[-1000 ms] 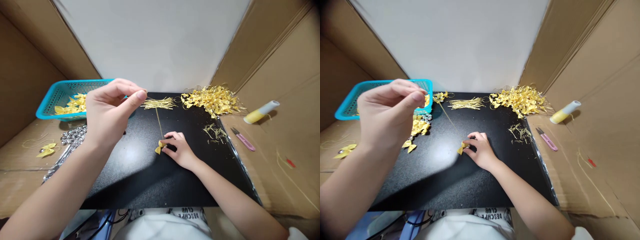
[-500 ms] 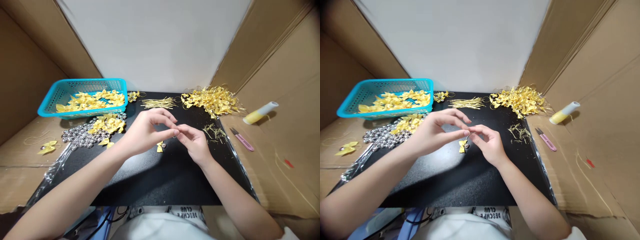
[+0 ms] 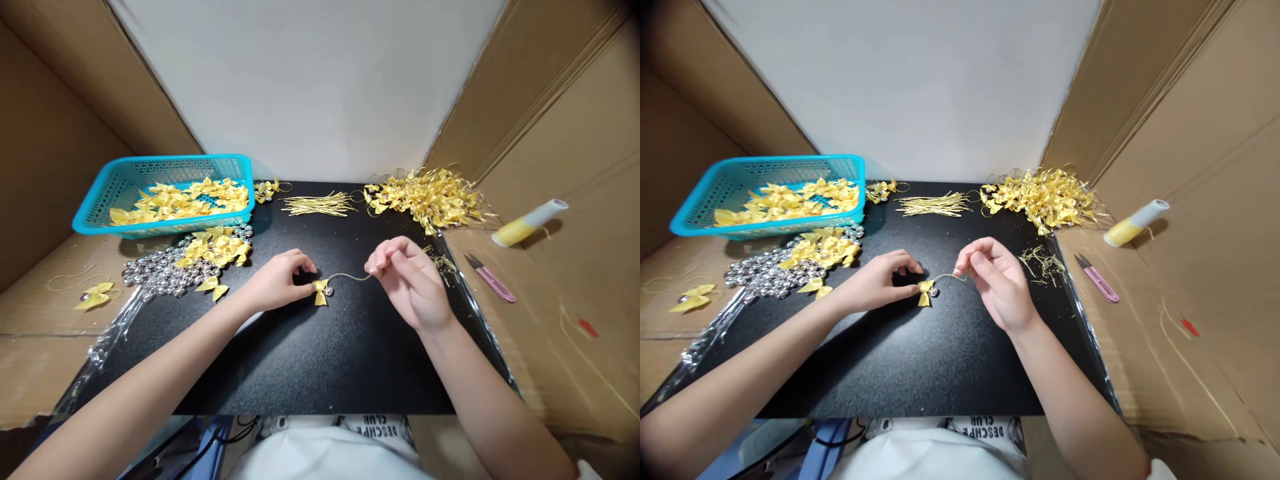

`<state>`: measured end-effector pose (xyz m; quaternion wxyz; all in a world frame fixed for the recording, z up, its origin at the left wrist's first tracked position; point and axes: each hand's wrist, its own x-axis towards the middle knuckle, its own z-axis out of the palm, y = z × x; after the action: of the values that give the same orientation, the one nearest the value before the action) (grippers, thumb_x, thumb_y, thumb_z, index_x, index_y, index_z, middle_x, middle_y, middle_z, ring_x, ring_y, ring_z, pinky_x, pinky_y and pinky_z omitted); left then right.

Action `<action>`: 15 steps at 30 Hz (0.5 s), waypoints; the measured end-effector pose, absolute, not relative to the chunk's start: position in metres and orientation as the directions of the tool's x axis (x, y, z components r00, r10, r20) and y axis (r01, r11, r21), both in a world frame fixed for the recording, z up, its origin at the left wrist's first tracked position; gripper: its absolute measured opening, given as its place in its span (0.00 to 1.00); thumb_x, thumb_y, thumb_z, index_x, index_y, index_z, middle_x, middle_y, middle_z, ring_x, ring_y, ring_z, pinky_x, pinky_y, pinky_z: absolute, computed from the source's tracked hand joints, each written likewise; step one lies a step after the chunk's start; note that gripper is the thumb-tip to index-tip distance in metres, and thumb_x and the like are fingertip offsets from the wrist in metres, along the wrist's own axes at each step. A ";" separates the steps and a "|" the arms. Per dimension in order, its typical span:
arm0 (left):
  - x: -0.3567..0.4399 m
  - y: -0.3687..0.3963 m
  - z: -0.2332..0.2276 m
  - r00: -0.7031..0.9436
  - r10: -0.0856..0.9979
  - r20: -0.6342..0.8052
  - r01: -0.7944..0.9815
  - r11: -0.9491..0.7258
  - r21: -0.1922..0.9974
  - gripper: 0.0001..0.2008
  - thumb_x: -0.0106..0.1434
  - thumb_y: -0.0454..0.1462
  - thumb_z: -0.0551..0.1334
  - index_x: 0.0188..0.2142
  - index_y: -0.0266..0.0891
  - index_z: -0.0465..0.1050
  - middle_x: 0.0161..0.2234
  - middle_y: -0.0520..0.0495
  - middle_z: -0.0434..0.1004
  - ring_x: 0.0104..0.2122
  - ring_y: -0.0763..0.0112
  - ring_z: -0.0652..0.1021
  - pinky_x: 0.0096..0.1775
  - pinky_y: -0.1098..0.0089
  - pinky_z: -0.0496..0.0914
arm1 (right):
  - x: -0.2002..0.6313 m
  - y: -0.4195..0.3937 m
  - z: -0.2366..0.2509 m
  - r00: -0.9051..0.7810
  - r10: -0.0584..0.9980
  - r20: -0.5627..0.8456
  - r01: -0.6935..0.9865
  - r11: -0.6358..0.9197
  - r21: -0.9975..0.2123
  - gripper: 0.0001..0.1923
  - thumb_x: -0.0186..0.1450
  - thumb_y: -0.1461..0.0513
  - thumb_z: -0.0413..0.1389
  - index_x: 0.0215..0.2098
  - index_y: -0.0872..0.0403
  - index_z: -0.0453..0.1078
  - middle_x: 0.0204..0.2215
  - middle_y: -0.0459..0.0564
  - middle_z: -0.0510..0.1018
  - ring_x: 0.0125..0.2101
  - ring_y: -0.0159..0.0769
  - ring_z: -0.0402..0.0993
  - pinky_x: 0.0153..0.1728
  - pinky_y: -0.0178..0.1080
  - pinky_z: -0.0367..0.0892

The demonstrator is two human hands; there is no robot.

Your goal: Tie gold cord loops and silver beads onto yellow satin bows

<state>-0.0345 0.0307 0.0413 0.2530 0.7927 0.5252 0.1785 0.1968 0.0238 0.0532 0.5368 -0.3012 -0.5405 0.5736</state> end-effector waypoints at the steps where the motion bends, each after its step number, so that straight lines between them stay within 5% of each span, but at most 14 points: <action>1: -0.035 0.032 0.037 0.394 0.919 -0.022 0.744 -0.305 0.594 0.11 0.54 0.40 0.66 0.37 0.38 0.76 0.36 0.45 0.76 0.34 0.64 0.75 0.36 0.68 0.67 | 0.198 0.024 0.056 -0.248 0.941 0.232 -0.274 0.162 -0.948 0.13 0.63 0.50 0.55 0.30 0.49 0.60 0.25 0.43 0.68 0.28 0.32 0.69 0.35 0.40 0.72; 8: -0.027 0.036 0.040 0.424 0.898 -0.120 0.737 -0.265 0.622 0.06 0.52 0.38 0.68 0.29 0.39 0.77 0.28 0.49 0.76 0.27 0.70 0.73 0.28 0.74 0.63 | 0.208 0.025 0.069 -0.197 0.962 0.189 -0.295 0.126 -0.947 0.18 0.64 0.48 0.53 0.27 0.48 0.53 0.21 0.40 0.56 0.19 0.29 0.57 0.24 0.37 0.65; 15: -0.036 0.038 0.034 0.351 0.936 -0.033 0.699 -0.238 0.674 0.08 0.57 0.39 0.65 0.26 0.36 0.76 0.26 0.50 0.74 0.26 0.74 0.72 0.29 0.75 0.64 | 0.223 0.024 0.080 -0.202 0.967 0.156 -0.641 -0.010 -0.767 0.18 0.56 0.56 0.65 0.25 0.48 0.59 0.19 0.38 0.47 0.17 0.28 0.38 0.15 0.32 0.43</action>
<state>-0.0363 0.0376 0.0338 0.3061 0.7626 0.5360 0.1934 0.2226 0.0237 0.0798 0.5936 -0.2156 -0.3775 0.6772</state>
